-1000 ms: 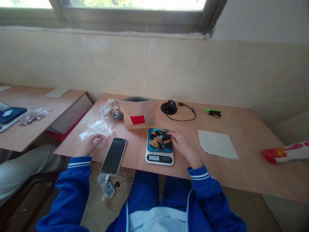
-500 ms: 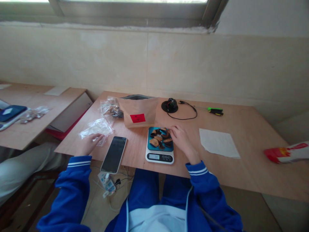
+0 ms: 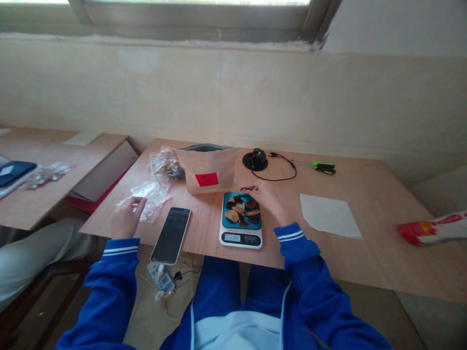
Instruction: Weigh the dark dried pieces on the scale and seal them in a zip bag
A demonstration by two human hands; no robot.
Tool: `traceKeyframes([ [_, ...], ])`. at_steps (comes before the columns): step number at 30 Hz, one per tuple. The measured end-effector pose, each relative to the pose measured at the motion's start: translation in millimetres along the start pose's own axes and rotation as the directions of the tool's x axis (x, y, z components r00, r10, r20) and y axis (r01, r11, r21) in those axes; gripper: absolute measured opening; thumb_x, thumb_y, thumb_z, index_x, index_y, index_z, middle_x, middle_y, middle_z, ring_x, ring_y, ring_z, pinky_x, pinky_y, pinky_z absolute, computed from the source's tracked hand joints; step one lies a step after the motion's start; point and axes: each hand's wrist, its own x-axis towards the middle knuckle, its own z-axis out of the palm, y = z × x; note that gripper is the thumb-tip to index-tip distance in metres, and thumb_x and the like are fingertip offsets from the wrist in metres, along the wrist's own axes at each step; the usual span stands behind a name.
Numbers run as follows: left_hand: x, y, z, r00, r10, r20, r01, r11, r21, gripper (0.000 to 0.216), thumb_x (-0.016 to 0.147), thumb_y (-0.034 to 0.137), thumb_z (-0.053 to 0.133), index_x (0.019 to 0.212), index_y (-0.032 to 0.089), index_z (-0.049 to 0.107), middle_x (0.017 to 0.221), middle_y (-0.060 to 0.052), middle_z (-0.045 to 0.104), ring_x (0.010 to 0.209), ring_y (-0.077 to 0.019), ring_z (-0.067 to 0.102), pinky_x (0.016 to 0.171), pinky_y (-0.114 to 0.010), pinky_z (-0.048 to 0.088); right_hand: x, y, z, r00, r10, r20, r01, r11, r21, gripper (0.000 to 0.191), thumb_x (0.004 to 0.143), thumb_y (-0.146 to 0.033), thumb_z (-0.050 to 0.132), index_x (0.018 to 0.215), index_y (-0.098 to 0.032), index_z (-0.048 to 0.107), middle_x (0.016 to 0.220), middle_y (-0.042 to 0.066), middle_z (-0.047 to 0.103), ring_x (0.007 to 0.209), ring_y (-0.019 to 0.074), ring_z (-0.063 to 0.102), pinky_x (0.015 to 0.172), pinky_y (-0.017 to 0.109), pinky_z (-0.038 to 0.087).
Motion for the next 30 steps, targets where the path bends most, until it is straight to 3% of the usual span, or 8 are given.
traceKeyframes([
  [5, -5, 15, -19, 0.966, -0.091, -0.244, 0.069, 0.993, -0.1, 0.037, 0.087, 0.048, 0.052, 0.095, 0.015, 0.069, 0.082, -0.009, 0.072, 0.081, -0.0244, 0.069, 0.072, -0.031, 0.048, -7, 2, -1, 0.997, -0.052, 0.05, 0.051, 0.999, 0.012, 0.016, 0.087, -0.021, 0.061, 0.093, -0.017, 0.075, 0.094, 0.01, 0.073, 0.09, 0.0241, 0.066, 0.081, 0.034, 0.049],
  [10, -8, 26, -29, 0.905, -0.117, -0.41, 0.023, 0.974, -0.227, 0.037, 0.086, 0.047, 0.055, 0.094, 0.014, 0.069, 0.082, -0.009, 0.073, 0.074, -0.0207, 0.069, 0.074, -0.03, 0.052, -10, 0, -1, 0.992, -0.124, 0.005, 0.124, 0.989, 0.084, 0.026, 0.093, -0.016, 0.049, 0.108, -0.017, 0.071, 0.11, 0.01, 0.069, 0.105, 0.022, 0.061, 0.092, 0.036, 0.047],
  [14, -10, 32, -33, 0.892, -0.113, -0.437, -0.01, 0.963, -0.271, 0.037, 0.086, 0.047, 0.057, 0.094, 0.013, 0.069, 0.083, -0.009, 0.073, 0.073, -0.0198, 0.068, 0.075, -0.03, 0.054, -10, -14, 0, 0.959, -0.269, 0.091, 0.255, 0.957, 0.138, 0.026, 0.09, -0.016, 0.056, 0.111, -0.022, 0.069, 0.113, 0.007, 0.066, 0.109, 0.0215, 0.057, 0.096, 0.038, 0.044],
  [20, -12, 36, -35, 0.901, -0.08, -0.426, -0.049, 0.958, -0.283, 0.039, 0.086, 0.048, 0.057, 0.095, 0.012, 0.069, 0.083, -0.01, 0.072, 0.076, -0.0205, 0.069, 0.079, -0.032, 0.054, -2, -37, 9, 0.939, -0.231, 0.253, 0.227, 0.973, 0.045, 0.025, 0.085, -0.013, 0.062, 0.106, -0.022, 0.071, 0.109, 0.009, 0.069, 0.106, 0.0278, 0.058, 0.095, 0.048, 0.038],
  [26, -15, 32, -32, 0.9, -0.08, -0.428, -0.047, 0.959, -0.278, 0.04, 0.085, 0.05, 0.057, 0.095, 0.013, 0.07, 0.083, -0.009, 0.072, 0.078, -0.0204, 0.069, 0.081, -0.033, 0.054, 8, -31, 19, 0.945, -0.256, 0.204, 0.244, 0.966, 0.079, 0.027, 0.088, -0.015, 0.059, 0.11, -0.024, 0.07, 0.113, 0.006, 0.07, 0.106, 0.0267, 0.06, 0.098, 0.048, 0.038],
  [30, -18, 32, -35, 0.893, -0.133, -0.429, -0.03, 0.936, -0.351, 0.039, 0.084, 0.048, 0.06, 0.097, 0.013, 0.07, 0.085, -0.009, 0.072, 0.074, -0.0174, 0.065, 0.075, -0.029, 0.054, -6, -15, 3, 0.974, -0.219, 0.057, 0.2, 0.952, 0.231, 0.031, 0.09, -0.015, 0.054, 0.118, -0.022, 0.066, 0.117, 0.008, 0.068, 0.109, 0.022, 0.061, 0.095, 0.037, 0.046],
])
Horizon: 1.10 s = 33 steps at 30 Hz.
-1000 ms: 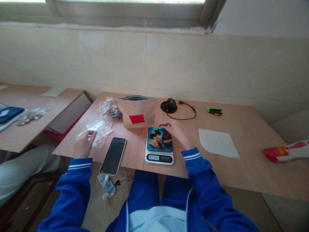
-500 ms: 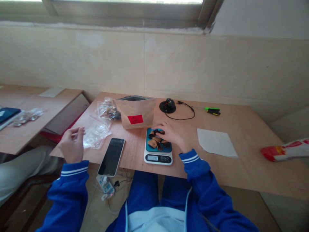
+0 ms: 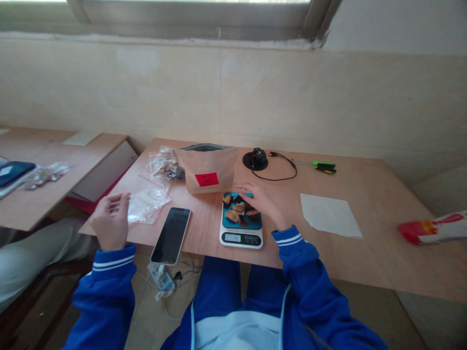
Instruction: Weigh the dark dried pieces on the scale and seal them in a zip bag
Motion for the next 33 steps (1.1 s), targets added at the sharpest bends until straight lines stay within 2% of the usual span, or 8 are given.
traceKeyframes([
  [4, 0, 9, -10, 0.994, -0.06, -0.092, 0.06, 0.998, 0.001, 0.038, 0.082, 0.048, 0.06, 0.095, 0.014, 0.072, 0.084, -0.007, 0.069, 0.068, -0.0148, 0.059, 0.067, -0.027, 0.051, -34, 7, -19, 0.991, 0.117, -0.065, -0.115, 0.993, 0.036, 0.019, 0.089, -0.022, 0.057, 0.1, -0.019, 0.072, 0.102, 0.009, 0.067, 0.1, 0.0215, 0.063, 0.09, 0.036, 0.049],
  [7, 2, 19, -18, 0.983, -0.096, -0.158, 0.097, 0.995, -0.003, 0.036, 0.081, 0.046, 0.061, 0.094, 0.015, 0.072, 0.081, -0.005, 0.067, 0.063, -0.0133, 0.054, 0.063, -0.025, 0.047, -50, 12, -18, 0.988, 0.136, -0.067, -0.134, 0.99, 0.034, 0.015, 0.087, -0.021, 0.061, 0.097, -0.019, 0.071, 0.1, 0.008, 0.066, 0.099, 0.0214, 0.062, 0.091, 0.038, 0.049],
  [14, 0, 36, -23, 0.983, -0.087, -0.161, 0.083, 0.996, -0.031, 0.036, 0.081, 0.047, 0.062, 0.09, 0.014, 0.072, 0.077, -0.003, 0.063, 0.058, -0.0107, 0.048, 0.056, -0.023, 0.04, -43, 12, -3, 0.986, 0.14, -0.093, -0.141, 0.99, -0.001, 0.013, 0.087, -0.019, 0.061, 0.095, -0.017, 0.071, 0.098, 0.008, 0.067, 0.096, 0.0222, 0.062, 0.088, 0.038, 0.048],
  [20, -1, 45, -32, 0.98, -0.076, -0.182, 0.069, 0.997, -0.041, 0.03, 0.08, 0.045, 0.065, 0.087, 0.017, 0.071, 0.072, -0.001, 0.061, 0.059, -0.0124, 0.049, 0.057, -0.026, 0.041, -58, -3, -26, 0.959, 0.215, -0.185, -0.208, 0.976, 0.057, 0.018, 0.091, -0.023, 0.054, 0.099, -0.017, 0.069, 0.103, 0.009, 0.066, 0.098, 0.0216, 0.062, 0.087, 0.036, 0.049],
  [23, -13, 67, -47, 0.979, -0.067, -0.192, 0.051, 0.995, -0.084, 0.026, 0.079, 0.046, 0.066, 0.087, 0.022, 0.072, 0.073, -0.001, 0.064, 0.058, -0.0158, 0.053, 0.06, -0.032, 0.047, -71, -26, -37, 0.938, 0.255, -0.235, -0.234, 0.966, 0.111, 0.021, 0.094, -0.028, 0.05, 0.101, -0.02, 0.069, 0.105, 0.007, 0.066, 0.094, 0.0203, 0.063, 0.084, 0.035, 0.051],
  [27, -49, 115, -63, 0.987, -0.018, -0.16, -0.026, 0.962, -0.271, 0.011, 0.08, 0.036, 0.067, 0.091, 0.033, 0.069, 0.089, -0.003, 0.068, 0.079, -0.0243, 0.063, 0.076, -0.043, 0.051, -80, -85, -35, 0.959, 0.174, -0.223, -0.115, 0.959, 0.258, 0.023, 0.097, -0.031, 0.046, 0.106, -0.024, 0.066, 0.107, 0.006, 0.066, 0.096, 0.0184, 0.062, 0.082, 0.031, 0.051],
  [30, -77, 148, -58, 0.981, 0.189, 0.035, -0.153, 0.877, -0.455, 0.007, 0.079, 0.023, 0.069, 0.084, 0.028, 0.069, 0.082, -0.001, 0.066, 0.076, -0.0196, 0.062, 0.067, -0.035, 0.051, -73, -132, -28, 0.99, 0.046, -0.136, 0.013, 0.915, 0.403, 0.026, 0.098, -0.034, 0.045, 0.116, -0.023, 0.06, 0.109, 0.006, 0.065, 0.096, 0.0169, 0.062, 0.086, 0.031, 0.051],
  [33, -93, 172, -40, 0.94, 0.268, 0.21, -0.098, 0.803, -0.588, 0.004, 0.083, 0.017, 0.066, 0.084, 0.021, 0.067, 0.085, -0.001, 0.065, 0.082, -0.0145, 0.061, 0.072, -0.027, 0.05, -59, -158, -27, 0.993, -0.016, -0.115, 0.074, 0.854, 0.515, 0.032, 0.096, -0.038, 0.048, 0.123, -0.021, 0.055, 0.111, 0.006, 0.065, 0.091, 0.0144, 0.063, 0.083, 0.029, 0.053],
])
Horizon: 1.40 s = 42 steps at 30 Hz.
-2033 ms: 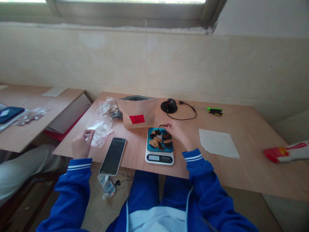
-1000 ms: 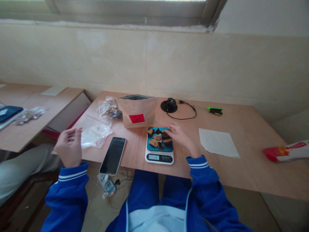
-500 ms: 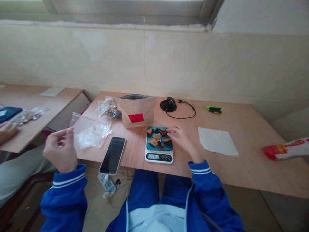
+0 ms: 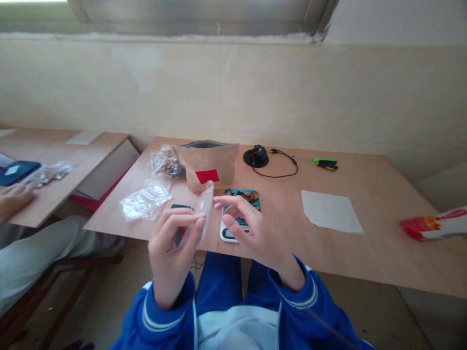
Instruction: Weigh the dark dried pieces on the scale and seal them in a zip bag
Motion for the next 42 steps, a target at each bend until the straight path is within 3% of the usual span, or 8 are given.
traceKeyframes([
  [3, 6, 3, 25, 0.985, -0.058, 0.161, 0.08, 0.987, -0.136, 0.004, 0.085, 0.019, 0.065, 0.083, 0.019, 0.062, 0.09, -0.002, 0.064, 0.089, -0.0143, 0.062, 0.079, -0.027, 0.05, 13, -6, -3, 0.999, 0.011, -0.045, -0.007, 0.996, 0.087, 0.029, 0.094, -0.038, 0.053, 0.116, -0.02, 0.059, 0.107, 0.006, 0.067, 0.09, 0.0142, 0.065, 0.08, 0.027, 0.054],
  [6, 17, 5, 40, 0.966, -0.105, 0.235, 0.167, 0.95, -0.264, 0.009, 0.086, 0.024, 0.064, 0.083, 0.019, 0.058, 0.092, -0.003, 0.064, 0.089, -0.015, 0.064, 0.078, -0.026, 0.051, 18, -5, -17, 0.997, 0.043, -0.067, -0.033, 0.99, 0.136, 0.026, 0.09, -0.037, 0.06, 0.11, -0.021, 0.064, 0.106, 0.004, 0.07, 0.094, 0.0152, 0.067, 0.081, 0.027, 0.055],
  [13, 35, 16, 51, 0.919, -0.165, 0.359, 0.294, 0.893, -0.34, 0.023, 0.089, 0.036, 0.06, 0.077, 0.017, 0.054, 0.068, 0.003, 0.056, 0.058, -0.0075, 0.053, 0.055, -0.019, 0.043, 30, 0, -45, 0.997, 0.072, -0.016, -0.067, 0.975, 0.211, 0.027, 0.087, -0.042, 0.063, 0.104, -0.023, 0.073, 0.101, 0.003, 0.073, 0.092, 0.0164, 0.069, 0.078, 0.027, 0.056],
  [23, 54, 12, 49, 0.87, -0.307, 0.385, 0.478, 0.715, -0.51, 0.035, 0.089, 0.048, 0.056, 0.078, 0.015, 0.063, 0.053, 0.003, 0.054, 0.044, -0.0079, 0.051, 0.037, -0.017, 0.038, 67, -17, -53, 0.985, -0.093, 0.145, 0.095, 0.995, -0.01, 0.028, 0.091, -0.039, 0.058, 0.101, -0.018, 0.073, 0.091, 0.003, 0.069, 0.081, 0.0119, 0.063, 0.067, 0.022, 0.05],
  [26, 57, 10, 47, 0.876, -0.326, 0.355, 0.478, 0.684, -0.551, 0.034, 0.09, 0.046, 0.055, 0.083, 0.015, 0.065, 0.052, 0.003, 0.053, 0.043, -0.0081, 0.05, 0.036, -0.017, 0.038, 73, -22, -47, 0.974, -0.107, 0.201, 0.107, 0.994, 0.013, 0.031, 0.095, -0.039, 0.051, 0.103, -0.016, 0.071, 0.091, 0.004, 0.069, 0.08, 0.0109, 0.063, 0.068, 0.022, 0.05],
  [30, 58, 9, 46, 0.892, -0.285, 0.35, 0.439, 0.725, -0.531, 0.031, 0.089, 0.044, 0.057, 0.082, 0.015, 0.063, 0.053, 0.003, 0.054, 0.045, -0.0085, 0.052, 0.038, -0.017, 0.039, 74, -22, -42, 0.97, -0.082, 0.23, 0.071, 0.996, 0.056, 0.033, 0.094, -0.04, 0.051, 0.109, -0.014, 0.066, 0.093, 0.005, 0.069, 0.077, 0.011, 0.063, 0.066, 0.022, 0.052],
  [36, 57, 6, 48, 0.935, -0.213, 0.282, 0.315, 0.864, -0.393, 0.023, 0.086, 0.039, 0.064, 0.082, 0.017, 0.062, 0.057, 0.003, 0.056, 0.05, -0.0084, 0.054, 0.047, -0.018, 0.043, 68, -19, -45, 0.975, -0.034, 0.221, 0.027, 0.999, 0.036, 0.031, 0.092, -0.032, 0.054, 0.116, -0.013, 0.062, 0.097, 0.006, 0.07, 0.079, 0.0125, 0.066, 0.069, 0.024, 0.054],
  [42, 51, 6, 48, 0.947, -0.141, 0.29, 0.204, 0.959, -0.197, 0.02, 0.087, 0.035, 0.062, 0.08, 0.017, 0.064, 0.068, 0.001, 0.062, 0.061, -0.0099, 0.058, 0.058, -0.02, 0.046, 59, -23, -49, 0.991, 0.024, 0.132, -0.011, 0.995, -0.101, 0.028, 0.093, -0.03, 0.049, 0.115, -0.016, 0.061, 0.101, 0.006, 0.071, 0.083, 0.0141, 0.068, 0.07, 0.024, 0.053],
])
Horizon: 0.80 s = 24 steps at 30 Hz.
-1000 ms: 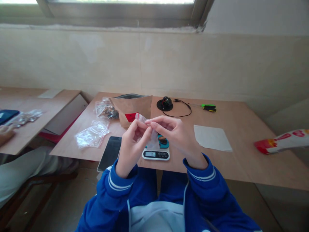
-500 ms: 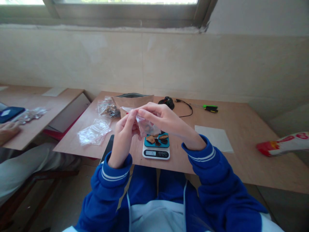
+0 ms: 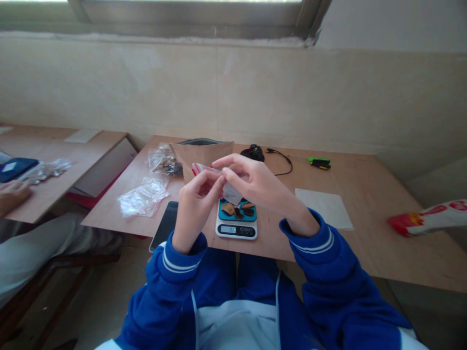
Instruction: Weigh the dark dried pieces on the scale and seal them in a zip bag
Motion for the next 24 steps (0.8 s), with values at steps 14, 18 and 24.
traceKeyframes([
  [14, -18, -16, 11, 0.995, 0.092, -0.023, -0.08, 0.947, 0.31, 0.006, 0.087, 0.025, 0.061, 0.086, 0.019, 0.062, 0.077, 0.0, 0.065, 0.068, -0.0123, 0.057, 0.065, -0.023, 0.044, -16, 18, 12, 1.0, 0.019, 0.0, -0.019, 0.998, 0.06, 0.025, 0.09, -0.036, 0.058, 0.104, -0.019, 0.07, 0.1, 0.004, 0.073, 0.091, 0.0166, 0.068, 0.076, 0.025, 0.053],
  [18, -22, -12, 10, 0.992, 0.126, -0.002, -0.119, 0.944, 0.309, 0.008, 0.087, 0.026, 0.06, 0.086, 0.018, 0.058, 0.084, -0.002, 0.065, 0.079, -0.0158, 0.06, 0.075, -0.028, 0.046, -19, 17, 12, 0.999, 0.026, -0.024, -0.025, 0.998, 0.065, 0.026, 0.092, -0.035, 0.055, 0.107, -0.02, 0.07, 0.102, 0.004, 0.073, 0.092, 0.0168, 0.069, 0.078, 0.027, 0.053],
  [24, -35, -10, 12, 0.993, 0.067, -0.1, -0.046, 0.98, 0.195, 0.012, 0.093, 0.031, 0.053, 0.089, 0.019, 0.055, 0.088, -0.002, 0.062, 0.085, -0.0153, 0.06, 0.081, -0.029, 0.046, -25, 25, 7, 0.999, 0.05, -0.011, -0.048, 0.991, 0.125, 0.03, 0.093, -0.04, 0.053, 0.108, -0.02, 0.07, 0.105, 0.004, 0.073, 0.095, 0.0172, 0.068, 0.08, 0.027, 0.054],
])
